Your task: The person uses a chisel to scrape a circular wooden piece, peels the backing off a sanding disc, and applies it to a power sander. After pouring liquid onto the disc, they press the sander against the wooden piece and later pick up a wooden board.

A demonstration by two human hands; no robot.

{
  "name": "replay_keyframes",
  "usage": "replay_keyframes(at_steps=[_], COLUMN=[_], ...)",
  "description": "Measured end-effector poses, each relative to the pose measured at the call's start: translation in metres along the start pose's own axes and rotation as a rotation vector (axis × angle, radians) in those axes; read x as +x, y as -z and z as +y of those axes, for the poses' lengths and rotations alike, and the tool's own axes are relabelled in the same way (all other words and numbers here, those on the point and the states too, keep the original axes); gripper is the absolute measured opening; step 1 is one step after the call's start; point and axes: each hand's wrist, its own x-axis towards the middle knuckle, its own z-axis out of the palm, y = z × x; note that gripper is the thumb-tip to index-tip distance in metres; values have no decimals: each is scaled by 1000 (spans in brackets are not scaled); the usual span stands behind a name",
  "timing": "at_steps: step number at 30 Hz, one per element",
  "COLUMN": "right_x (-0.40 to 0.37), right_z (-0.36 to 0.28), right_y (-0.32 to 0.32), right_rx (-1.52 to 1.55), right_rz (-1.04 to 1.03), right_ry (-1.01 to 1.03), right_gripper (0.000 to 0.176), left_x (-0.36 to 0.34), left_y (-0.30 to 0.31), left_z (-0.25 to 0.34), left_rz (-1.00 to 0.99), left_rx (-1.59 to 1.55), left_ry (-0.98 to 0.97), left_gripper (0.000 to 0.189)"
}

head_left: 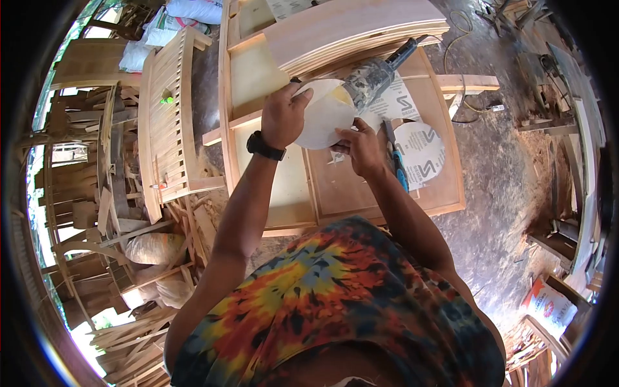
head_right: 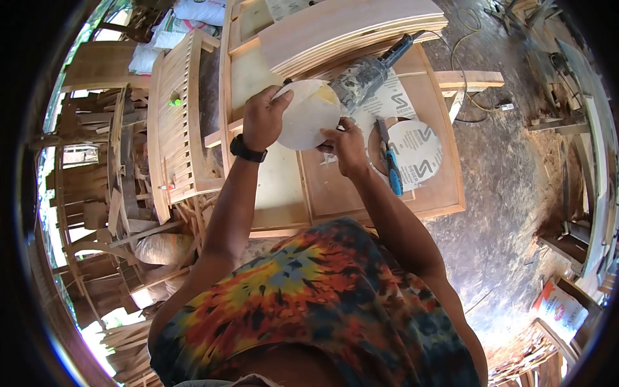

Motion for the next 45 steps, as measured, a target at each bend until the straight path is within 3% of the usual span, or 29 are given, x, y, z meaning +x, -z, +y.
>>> replay_keyframes(at_steps=[3,6,7,8,9,10,11,12,14,15,16,19,23,25,28,30,33,35,36,39,43,44,45], right_x=[1,4,3,3,2,2,2,3,7,12,17,22,32,42,55,64,70,72,73,64,63,64,64], right_z=[-2,-3,-3,-3,-3,-5,-7,-13,-29,-35,-41,-54,-60,-61,-61,-60,-55,-52,-51,-50,-46,-45,-44], right_y=[1,5,5,5,3,-1,-5,-7,-6,-7,-5,-9,-14,-27,-55,-72,-92,-100,-103,-117,-128,-128,-128], right_rx=[-40,-96,-131,-167,-175,-362,-548,-560,-1158,-1189,-1202,-1367,-1556,-1626,-1714,-1849,-1972,-2003,-2017,-2102,-2209,-2196,-2183], right_rz=[14,1,5,8,3,93,180,168,257,209,187,6,-256,-325,-418,-434,-443,-427,-395,-300,-219,-213,-208], right_ry=[-23,-28,-19,-11,-13,166,346,345,1039,1137,1137,1154,1192,1202,1248,1183,1089,1023,962,883,824,850,872], right_gripper=[40,38,40,43,43,47,50,50,56,44,44,21,20,19,17,15,14,15,16,16,17,16,15], left_x=[12,26,37,46,50,54,56,58,54,49,41,7,-50,-75,-106,-118,-127,-132,-133,-129,-122,-114,-106], left_y=[8,24,32,42,53,63,71,79,86,85,83,82,84,80,54,34,19,6,6,3,-9,-7,-2], left_z=[-1,4,-5,-13,-4,3,4,3,-7,-17,-29,-79,-137,-172,-211,-237,-262,-293,-293,-280,-252,-240,-226], left_rz=[-54,27,109,154,176,199,211,243,291,289,287,270,237,-11,-89,-98,-94,-193,-187,-90,185,189,125], left_rx=[80,95,194,256,185,112,112,150,183,187,191,269,262,41,-243,-242,-210,-34,-50,-217,328,315,162], left_ry=[-134,-163,-380,-478,-303,-129,-123,-124,-107,-62,-16,68,343,589,727,768,771,532,538,716,513,520,405], left_gripper=[17,17,16,16,18,19,19,21,22,25,28,29,31,31,33,33,34,37,37,41,33,33,31])
